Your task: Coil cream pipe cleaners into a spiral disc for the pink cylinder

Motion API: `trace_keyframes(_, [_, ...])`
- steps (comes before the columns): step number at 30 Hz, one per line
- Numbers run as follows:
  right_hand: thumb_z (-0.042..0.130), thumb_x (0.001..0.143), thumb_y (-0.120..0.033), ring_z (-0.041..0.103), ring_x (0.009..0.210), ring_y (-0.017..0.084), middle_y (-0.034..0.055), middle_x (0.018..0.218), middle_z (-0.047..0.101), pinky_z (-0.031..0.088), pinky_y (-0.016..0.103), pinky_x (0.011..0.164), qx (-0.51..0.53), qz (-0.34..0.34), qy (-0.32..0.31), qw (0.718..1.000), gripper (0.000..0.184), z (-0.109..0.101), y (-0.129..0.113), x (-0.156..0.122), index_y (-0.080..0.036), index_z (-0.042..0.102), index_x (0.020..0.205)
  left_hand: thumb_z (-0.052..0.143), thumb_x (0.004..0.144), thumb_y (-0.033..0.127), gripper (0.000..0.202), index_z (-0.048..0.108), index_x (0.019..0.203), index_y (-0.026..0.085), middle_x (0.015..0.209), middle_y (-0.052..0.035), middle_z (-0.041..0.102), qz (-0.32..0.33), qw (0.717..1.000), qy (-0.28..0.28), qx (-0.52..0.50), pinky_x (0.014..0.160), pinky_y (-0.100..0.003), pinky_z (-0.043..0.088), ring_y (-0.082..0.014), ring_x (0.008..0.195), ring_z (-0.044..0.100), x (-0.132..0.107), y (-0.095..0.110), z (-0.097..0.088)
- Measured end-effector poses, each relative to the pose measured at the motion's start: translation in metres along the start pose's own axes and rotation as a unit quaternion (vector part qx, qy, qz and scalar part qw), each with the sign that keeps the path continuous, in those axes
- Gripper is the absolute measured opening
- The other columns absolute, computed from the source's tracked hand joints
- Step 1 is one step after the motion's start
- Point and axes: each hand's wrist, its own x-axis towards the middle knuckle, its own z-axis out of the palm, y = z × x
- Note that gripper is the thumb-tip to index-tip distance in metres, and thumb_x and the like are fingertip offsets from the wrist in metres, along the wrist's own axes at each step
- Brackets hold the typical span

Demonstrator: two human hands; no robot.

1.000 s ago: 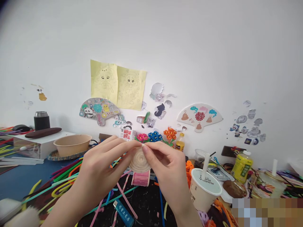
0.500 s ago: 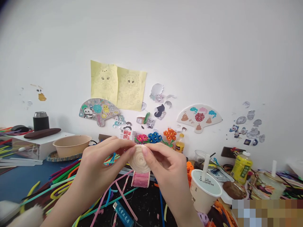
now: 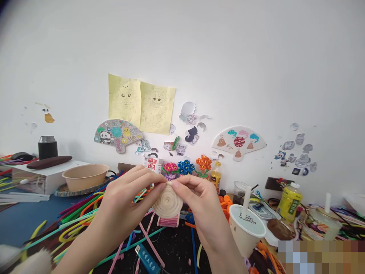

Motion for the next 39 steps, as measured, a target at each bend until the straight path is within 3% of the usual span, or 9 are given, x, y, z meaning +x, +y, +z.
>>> trace_keyframes(8, [0.077, 0.079, -0.046, 0.062, 0.072, 0.016, 0.0033, 0.074, 0.070, 0.053, 0.026, 0.067, -0.050, -0.018, -0.008, 0.999, 0.028, -0.006, -0.001, -0.002, -0.019, 0.081, 0.083, 0.060, 0.091, 0.011, 0.012, 0.069, 0.085, 0.016, 0.077, -0.0003, 0.068, -0.052, 0.998, -0.015, -0.008, 0.065, -0.027, 0.045, -0.0148, 0.072, 0.060, 0.001, 0.002, -0.006])
trace_keyframes(14, [0.080, 0.077, -0.041, 0.061, 0.068, 0.015, 0.0014, 0.073, 0.070, 0.052, 0.023, 0.063, -0.082, -0.023, 0.001, 0.996, 0.022, -0.008, 0.001, -0.002, -0.019, 0.077, 0.074, 0.059, 0.093, 0.013, 0.012, 0.069, 0.087, 0.016, 0.081, -0.0025, 0.070, -0.050, 0.998, -0.035, -0.016, 0.070, -0.030, 0.046, -0.0171, 0.077, 0.061, 0.000, 0.001, -0.005])
trace_keyframes(21, [0.076, 0.082, -0.039, 0.062, 0.070, 0.013, 0.0008, 0.076, 0.071, 0.052, 0.021, 0.064, -0.104, -0.027, -0.021, 0.994, 0.020, -0.010, -0.003, -0.004, -0.020, 0.076, 0.077, 0.059, 0.093, 0.014, 0.012, 0.069, 0.087, 0.015, 0.080, -0.0030, 0.070, -0.046, 0.998, -0.049, -0.014, 0.068, -0.030, 0.045, -0.0175, 0.076, 0.060, 0.000, 0.001, -0.005])
trace_keyframes(30, [0.076, 0.080, -0.039, 0.063, 0.067, 0.015, 0.0013, 0.073, 0.071, 0.054, 0.023, 0.061, -0.117, -0.044, -0.016, 0.992, 0.020, -0.009, -0.004, -0.003, -0.020, 0.075, 0.073, 0.055, 0.096, 0.019, 0.019, 0.069, 0.083, 0.017, 0.076, -0.0017, 0.066, -0.096, 0.993, -0.063, -0.041, 0.060, -0.026, 0.038, -0.0144, 0.068, 0.056, 0.002, 0.001, -0.006])
trace_keyframes(33, [0.077, 0.079, -0.039, 0.063, 0.067, 0.015, 0.0010, 0.073, 0.071, 0.054, 0.024, 0.063, -0.102, -0.060, -0.003, 0.993, 0.019, -0.009, 0.000, -0.003, -0.021, 0.076, 0.074, 0.051, 0.098, 0.028, 0.027, 0.067, 0.079, 0.017, 0.067, 0.0011, 0.062, -0.144, 0.982, -0.091, -0.078, 0.058, -0.026, 0.035, -0.0127, 0.062, 0.051, 0.003, 0.001, -0.008])
trace_keyframes(39, [0.076, 0.080, -0.043, 0.063, 0.069, 0.017, 0.0027, 0.074, 0.072, 0.054, 0.025, 0.062, -0.073, -0.048, -0.012, 0.996, 0.023, -0.008, 0.001, -0.003, -0.020, 0.079, 0.080, 0.051, 0.097, 0.040, 0.038, 0.057, 0.068, 0.017, 0.061, 0.0051, 0.046, -0.234, 0.931, -0.182, -0.215, 0.054, -0.024, 0.029, -0.0104, 0.060, 0.038, 0.002, 0.000, -0.013])
